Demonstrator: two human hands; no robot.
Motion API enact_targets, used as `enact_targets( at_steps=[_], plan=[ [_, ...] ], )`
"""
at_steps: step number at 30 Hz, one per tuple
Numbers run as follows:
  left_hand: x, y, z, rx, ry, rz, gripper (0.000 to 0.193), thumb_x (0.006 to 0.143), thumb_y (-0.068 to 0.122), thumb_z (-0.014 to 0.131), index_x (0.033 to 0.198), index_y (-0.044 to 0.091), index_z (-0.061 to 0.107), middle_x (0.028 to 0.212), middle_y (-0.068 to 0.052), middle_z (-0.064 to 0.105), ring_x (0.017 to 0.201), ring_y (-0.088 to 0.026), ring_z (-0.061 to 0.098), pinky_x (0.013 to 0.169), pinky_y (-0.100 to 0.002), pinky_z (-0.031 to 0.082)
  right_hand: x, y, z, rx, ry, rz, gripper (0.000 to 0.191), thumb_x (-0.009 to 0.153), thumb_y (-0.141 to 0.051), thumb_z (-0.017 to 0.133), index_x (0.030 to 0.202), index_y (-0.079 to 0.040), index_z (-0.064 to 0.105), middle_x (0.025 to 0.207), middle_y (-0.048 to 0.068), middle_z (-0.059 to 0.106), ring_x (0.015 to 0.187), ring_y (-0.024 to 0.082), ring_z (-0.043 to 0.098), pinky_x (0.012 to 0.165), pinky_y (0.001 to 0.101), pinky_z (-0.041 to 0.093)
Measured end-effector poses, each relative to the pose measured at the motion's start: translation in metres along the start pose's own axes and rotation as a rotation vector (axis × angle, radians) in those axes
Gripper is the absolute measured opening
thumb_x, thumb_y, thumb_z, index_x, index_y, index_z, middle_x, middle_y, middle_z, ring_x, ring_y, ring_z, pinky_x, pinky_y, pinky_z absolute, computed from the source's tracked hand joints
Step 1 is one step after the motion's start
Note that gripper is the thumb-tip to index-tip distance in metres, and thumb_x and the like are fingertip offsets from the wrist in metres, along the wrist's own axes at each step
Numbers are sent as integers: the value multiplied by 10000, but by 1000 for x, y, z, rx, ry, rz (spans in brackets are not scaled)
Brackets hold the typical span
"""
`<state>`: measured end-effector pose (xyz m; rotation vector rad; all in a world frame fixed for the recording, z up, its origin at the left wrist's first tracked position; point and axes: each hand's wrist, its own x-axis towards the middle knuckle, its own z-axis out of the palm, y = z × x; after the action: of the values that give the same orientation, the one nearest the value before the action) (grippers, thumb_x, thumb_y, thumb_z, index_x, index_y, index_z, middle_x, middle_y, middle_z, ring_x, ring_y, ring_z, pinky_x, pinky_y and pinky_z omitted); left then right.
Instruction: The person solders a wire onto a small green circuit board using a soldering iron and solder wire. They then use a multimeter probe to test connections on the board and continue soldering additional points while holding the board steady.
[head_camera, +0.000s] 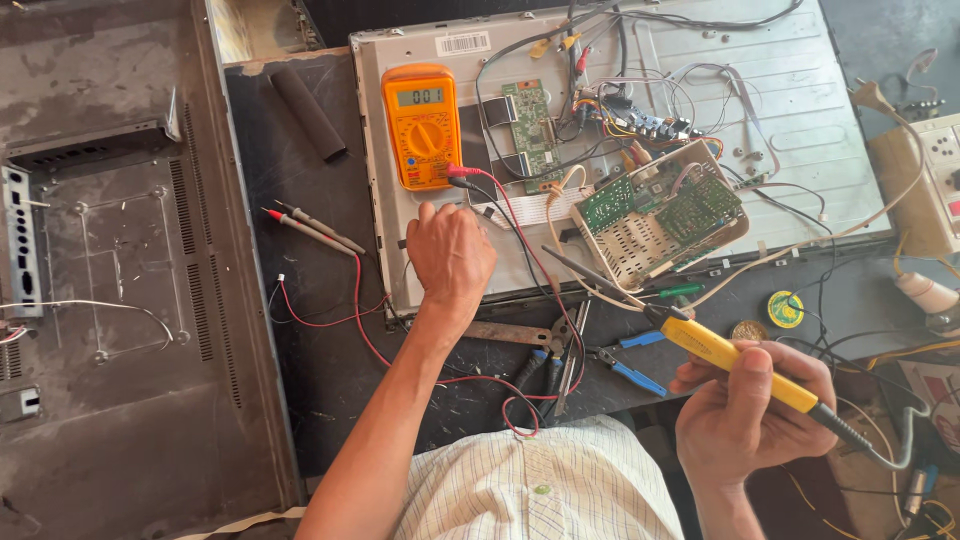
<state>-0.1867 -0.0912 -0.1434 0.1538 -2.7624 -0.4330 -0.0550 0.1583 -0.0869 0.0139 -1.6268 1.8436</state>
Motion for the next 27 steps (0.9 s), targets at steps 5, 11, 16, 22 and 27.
enact_targets(
  at_steps=[5,11,16,22,27],
  plan=[
    [2,1,7,5,-4,-50,105,756,150,766,715,56,745,801,-97,729,909,-302,634,764,-447,487,1,1,-1,-6,2,8,272,1159,-134,656,1084,85,513,807,164,598,541,243,642,436,329,534],
    [-5,-2,-8,-123,43,-16,174,720,202,829,688,57,738,761,-96,726,861,-315,617,748,-474,443,0,1,-2,-14,1,16,271,1158,-135,654,1070,82,518,776,157,593,547,240,650,427,317,527],
    [-8,-4,-9,-27,-53,-26,175,749,197,834,688,59,744,751,-100,720,874,-297,620,772,-454,443,1,0,-2,-9,5,15,266,1156,-133,657,1072,80,520,787,159,598,551,238,651,428,316,528],
    [-3,0,-1,-40,-33,-39,104,731,137,798,683,66,739,769,-102,729,890,-298,621,772,-450,444,1,1,-4,-3,19,15,258,1149,-124,661,1074,79,520,805,157,595,538,239,641,426,322,526],
    [1,10,-21,-503,92,42,102,792,86,775,796,31,689,775,-108,726,832,-287,672,774,-435,508,0,1,-5,13,41,10,250,1155,-115,651,1080,81,514,820,175,605,535,253,632,441,339,514]
  ],
)
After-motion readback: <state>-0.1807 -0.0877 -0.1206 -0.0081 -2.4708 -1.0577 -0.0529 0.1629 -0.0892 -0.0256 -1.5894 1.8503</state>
